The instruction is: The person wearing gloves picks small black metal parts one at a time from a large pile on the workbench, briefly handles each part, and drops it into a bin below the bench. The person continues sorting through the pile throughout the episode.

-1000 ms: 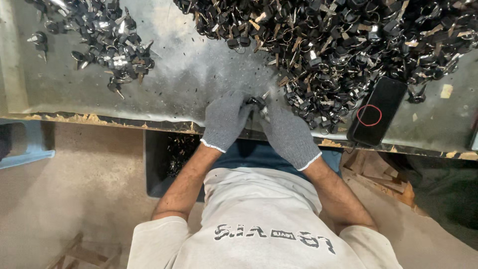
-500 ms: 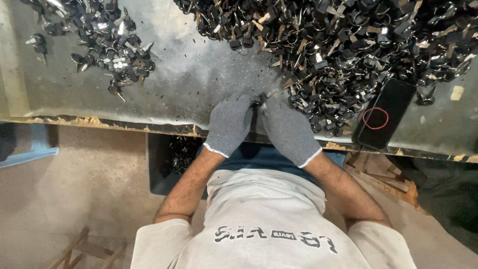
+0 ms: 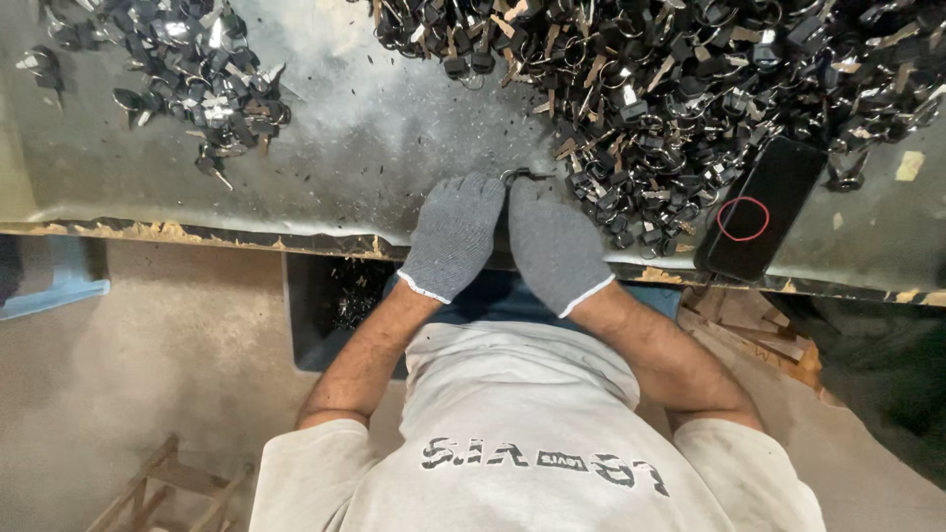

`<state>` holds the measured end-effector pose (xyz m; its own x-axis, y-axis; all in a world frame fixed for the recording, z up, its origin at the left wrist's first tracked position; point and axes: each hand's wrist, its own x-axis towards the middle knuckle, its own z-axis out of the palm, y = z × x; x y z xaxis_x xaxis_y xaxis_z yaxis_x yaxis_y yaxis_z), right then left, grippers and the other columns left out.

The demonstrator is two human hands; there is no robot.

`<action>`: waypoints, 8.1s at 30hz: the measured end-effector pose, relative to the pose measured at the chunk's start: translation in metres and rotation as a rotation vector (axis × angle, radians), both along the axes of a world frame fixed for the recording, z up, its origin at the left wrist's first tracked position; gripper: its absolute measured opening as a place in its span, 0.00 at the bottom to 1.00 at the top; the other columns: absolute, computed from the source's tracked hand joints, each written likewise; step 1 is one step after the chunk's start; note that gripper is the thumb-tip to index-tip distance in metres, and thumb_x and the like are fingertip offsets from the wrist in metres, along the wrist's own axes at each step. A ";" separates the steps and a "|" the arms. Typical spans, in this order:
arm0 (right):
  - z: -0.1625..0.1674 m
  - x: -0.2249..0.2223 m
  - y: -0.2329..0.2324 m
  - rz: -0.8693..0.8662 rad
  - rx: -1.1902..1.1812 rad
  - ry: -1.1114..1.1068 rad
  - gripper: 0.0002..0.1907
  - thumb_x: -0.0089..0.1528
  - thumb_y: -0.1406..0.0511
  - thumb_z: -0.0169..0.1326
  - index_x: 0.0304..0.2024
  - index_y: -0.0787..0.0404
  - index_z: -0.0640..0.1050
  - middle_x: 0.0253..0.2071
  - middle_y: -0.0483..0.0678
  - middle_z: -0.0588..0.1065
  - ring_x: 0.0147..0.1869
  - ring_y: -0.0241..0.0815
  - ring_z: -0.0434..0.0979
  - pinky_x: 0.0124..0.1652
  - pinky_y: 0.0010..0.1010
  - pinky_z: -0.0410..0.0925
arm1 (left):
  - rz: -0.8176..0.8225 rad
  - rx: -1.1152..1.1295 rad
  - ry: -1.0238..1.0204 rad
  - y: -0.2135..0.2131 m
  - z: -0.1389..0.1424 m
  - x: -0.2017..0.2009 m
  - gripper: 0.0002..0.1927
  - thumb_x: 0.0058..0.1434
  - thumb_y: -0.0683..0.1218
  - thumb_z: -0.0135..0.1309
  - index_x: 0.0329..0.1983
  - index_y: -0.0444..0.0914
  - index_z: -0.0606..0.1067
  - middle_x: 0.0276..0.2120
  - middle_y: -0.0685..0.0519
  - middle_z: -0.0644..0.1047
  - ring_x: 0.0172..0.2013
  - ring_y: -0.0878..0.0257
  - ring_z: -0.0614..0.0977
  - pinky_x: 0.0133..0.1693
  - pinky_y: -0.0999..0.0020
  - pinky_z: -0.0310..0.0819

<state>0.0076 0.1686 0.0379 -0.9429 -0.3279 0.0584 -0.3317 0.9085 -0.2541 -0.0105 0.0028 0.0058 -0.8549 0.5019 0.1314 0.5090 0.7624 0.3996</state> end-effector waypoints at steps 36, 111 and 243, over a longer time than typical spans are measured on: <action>-0.002 -0.027 0.021 0.004 -0.543 -0.665 0.24 0.66 0.62 0.50 0.60 0.70 0.66 0.33 0.70 0.78 0.37 0.72 0.79 0.35 0.58 0.72 | 0.118 0.231 -0.148 -0.011 0.008 0.006 0.23 0.58 0.39 0.56 0.59 0.37 0.74 0.39 0.46 0.79 0.35 0.46 0.82 0.38 0.52 0.75; -0.001 0.014 0.011 -0.036 -0.136 -0.137 0.14 0.61 0.63 0.56 0.42 0.66 0.71 0.39 0.63 0.75 0.36 0.59 0.80 0.27 0.45 0.73 | 0.162 0.221 0.088 -0.008 0.004 0.006 0.08 0.57 0.45 0.62 0.32 0.40 0.74 0.30 0.48 0.75 0.35 0.47 0.78 0.38 0.50 0.70; -0.011 -0.004 0.000 -0.012 0.053 -0.242 0.20 0.65 0.68 0.49 0.59 0.71 0.69 0.35 0.65 0.78 0.32 0.61 0.82 0.29 0.47 0.75 | 0.037 0.089 0.142 -0.008 -0.034 -0.001 0.10 0.60 0.41 0.54 0.45 0.37 0.76 0.35 0.45 0.78 0.39 0.47 0.81 0.43 0.53 0.77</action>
<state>0.0040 0.1687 0.0266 -0.9310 -0.3136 -0.1867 -0.2565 0.9261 -0.2766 -0.0119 -0.0049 -0.0280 -0.8424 0.4510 0.2948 0.5371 0.7466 0.3926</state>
